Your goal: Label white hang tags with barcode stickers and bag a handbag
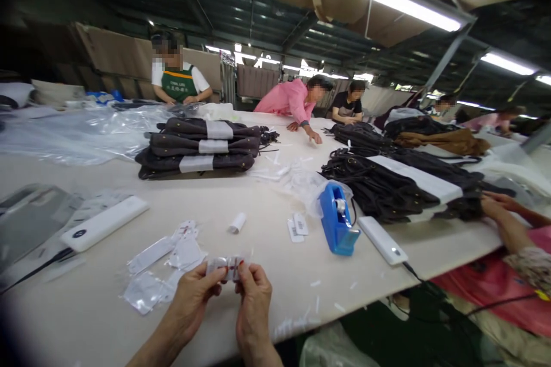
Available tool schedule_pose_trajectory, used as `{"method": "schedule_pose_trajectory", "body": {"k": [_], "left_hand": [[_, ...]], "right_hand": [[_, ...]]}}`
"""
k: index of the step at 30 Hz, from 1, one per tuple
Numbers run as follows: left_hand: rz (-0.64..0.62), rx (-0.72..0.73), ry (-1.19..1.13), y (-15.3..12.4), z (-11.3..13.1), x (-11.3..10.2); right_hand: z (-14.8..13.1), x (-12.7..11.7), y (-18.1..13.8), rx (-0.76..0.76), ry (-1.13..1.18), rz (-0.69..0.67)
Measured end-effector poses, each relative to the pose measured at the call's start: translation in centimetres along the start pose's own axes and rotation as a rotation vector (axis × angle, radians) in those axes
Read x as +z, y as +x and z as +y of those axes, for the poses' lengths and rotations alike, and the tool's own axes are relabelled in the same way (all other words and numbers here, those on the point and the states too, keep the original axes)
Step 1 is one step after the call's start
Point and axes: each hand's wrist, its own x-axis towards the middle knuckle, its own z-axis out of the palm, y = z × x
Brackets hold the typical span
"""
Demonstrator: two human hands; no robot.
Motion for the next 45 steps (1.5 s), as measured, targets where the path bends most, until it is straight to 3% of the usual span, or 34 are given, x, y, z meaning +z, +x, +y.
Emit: {"method": "schedule_pose_trajectory", "body": {"k": [3, 8, 11, 13, 15, 18, 20, 22, 24, 27, 34, 38, 40, 42, 45], "left_hand": [[0.054, -0.036, -0.156, 0.0, -0.8, 0.5], [0.102, -0.048, -0.17, -0.1, -2.3, 1.3], [0.095, -0.067, -0.092, 0.2, -3.0, 1.3], [0.088, 0.009, 0.098, 0.6, -2.8, 1.0], [0.066, 0.212, 0.376, 1.0, -2.1, 0.6], [-0.018, 0.717, 0.693, 1.2, -0.8, 0.3], [-0.04, 1.057, 0.805, 1.0, -0.4, 0.5], [-0.011, 1.3, 0.897, 0.8, -0.4, 0.8], [0.015, 1.433, 0.98, 0.5, -0.6, 0.9], [-0.025, 1.494, 1.07, 0.3, -0.9, 0.7], [-0.382, 1.252, 1.138, -0.3, -0.3, -0.6], [-0.462, 1.013, 1.108, -0.5, 0.8, -1.2], [-0.429, 0.797, 1.056, -0.4, 1.3, -1.3], [-0.403, 0.487, 0.974, -0.2, 1.5, -1.3], [-0.405, 0.088, 0.74, -0.1, 1.2, -1.2]], "right_hand": [[0.6, 0.2, -0.4, 0.072, 0.069, 0.013], [1.4, 0.3, -0.8, 0.114, 0.141, 0.048], [1.4, -0.6, -0.5, 0.111, 0.104, 0.057], [0.8, -1.5, -0.3, 0.1, -0.014, 0.028], [-0.1, -2.2, -0.3, 0.026, -0.18, 0.051], [-1.9, -2.2, -0.6, -0.171, -0.345, 0.102], [-2.7, -1.6, -0.9, -0.243, -0.383, 0.027], [-3.0, -0.8, -1.2, -0.252, -0.382, -0.055], [-2.9, -0.3, -1.5, -0.221, -0.359, -0.086], [-2.6, -0.6, -1.8, -0.182, -0.377, -0.123], [-4.0, -3.1, -0.9, -0.191, -0.651, -0.262], [-6.2, -4.0, -0.1, -0.23, -0.884, -0.395], [-7.1, -4.0, 0.2, -0.24, -0.933, -0.47], [-7.4, -3.9, 0.6, -0.227, -0.929, -0.511], [-6.6, -3.8, 1.1, -0.114, -0.785, -0.419]]}}
